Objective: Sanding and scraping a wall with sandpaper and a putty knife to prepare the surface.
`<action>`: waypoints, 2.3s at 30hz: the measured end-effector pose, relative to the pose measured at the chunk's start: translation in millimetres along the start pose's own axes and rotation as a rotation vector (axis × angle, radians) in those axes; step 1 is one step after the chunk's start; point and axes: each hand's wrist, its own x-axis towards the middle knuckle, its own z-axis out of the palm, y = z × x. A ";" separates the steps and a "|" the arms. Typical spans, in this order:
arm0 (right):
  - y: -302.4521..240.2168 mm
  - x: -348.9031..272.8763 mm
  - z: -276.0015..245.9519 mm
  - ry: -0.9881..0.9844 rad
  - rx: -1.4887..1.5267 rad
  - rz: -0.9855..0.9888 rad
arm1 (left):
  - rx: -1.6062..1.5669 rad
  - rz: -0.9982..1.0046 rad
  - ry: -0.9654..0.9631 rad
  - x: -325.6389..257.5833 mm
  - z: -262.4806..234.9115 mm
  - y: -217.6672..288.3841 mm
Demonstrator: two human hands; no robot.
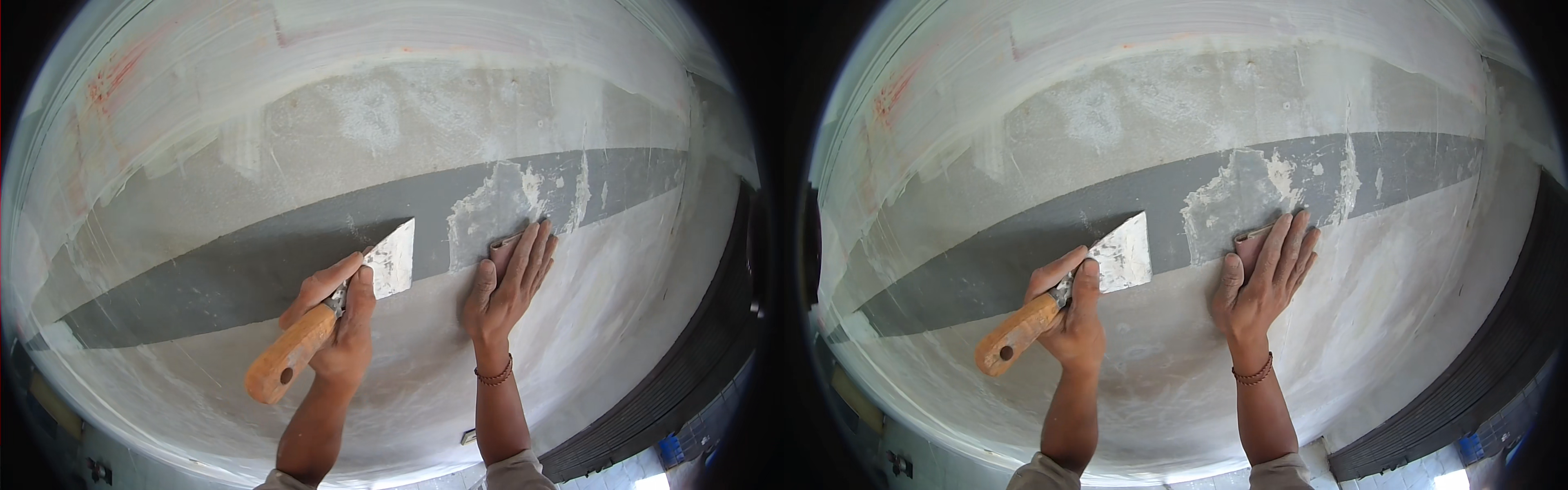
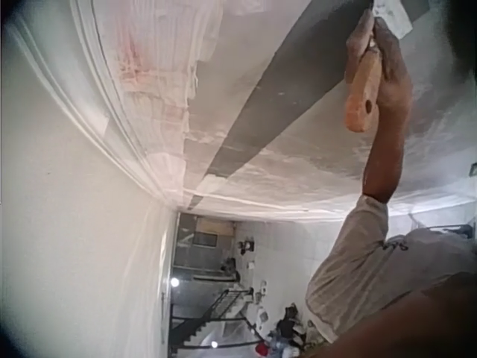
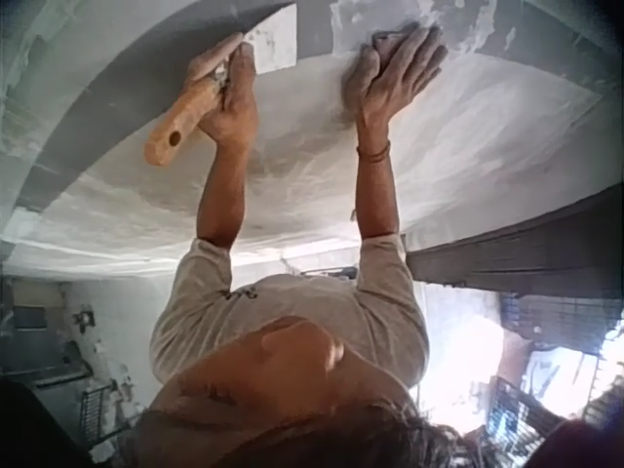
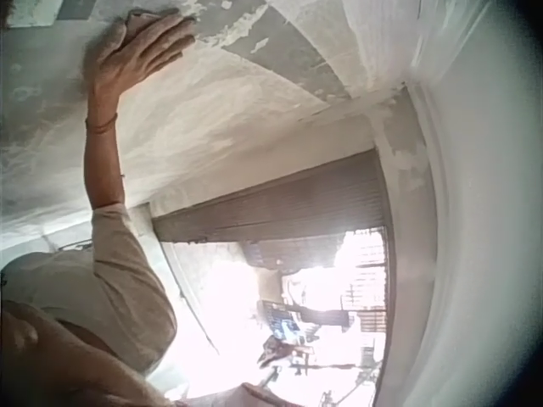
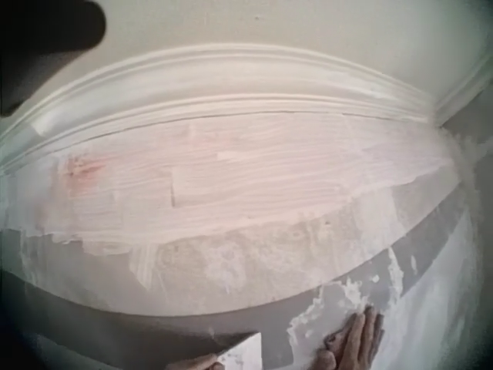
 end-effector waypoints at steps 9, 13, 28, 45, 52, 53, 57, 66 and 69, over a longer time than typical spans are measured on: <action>-55.7 -6.3 9.6 -0.187 -0.012 -0.326 | 0.108 -0.146 0.362 -2.5 -85.4 -8.2; -70.5 49.9 4.0 -0.099 -0.102 -0.162 | 0.050 -0.326 0.520 -19.4 -138.2 -6.0; -90.7 32.9 13.3 -0.162 -0.056 -0.221 | -0.078 -0.500 0.460 -69.5 -167.6 -32.8; -88.6 8.7 15.2 -0.145 0.000 -0.196 | -0.129 -0.517 0.406 -78.4 -155.8 -29.4; -86.4 20.2 12.6 -0.079 0.058 -0.142 | -0.101 -0.594 0.404 -82.5 -156.0 -27.5; -80.4 -14.0 16.4 -0.130 0.070 -0.178 | -0.085 -0.591 0.402 -83.1 -162.2 -28.1; -81.8 30.4 12.2 -0.131 -0.050 -0.205 | -0.121 -0.542 0.354 -81.7 -155.6 -22.1; -65.7 4.9 16.5 -0.118 0.023 -0.217 | -0.159 -0.562 0.359 -81.2 -153.5 -12.1; -71.6 -24.5 4.4 -0.199 0.029 -0.167 | -0.165 -0.559 0.361 -85.2 -160.0 -15.8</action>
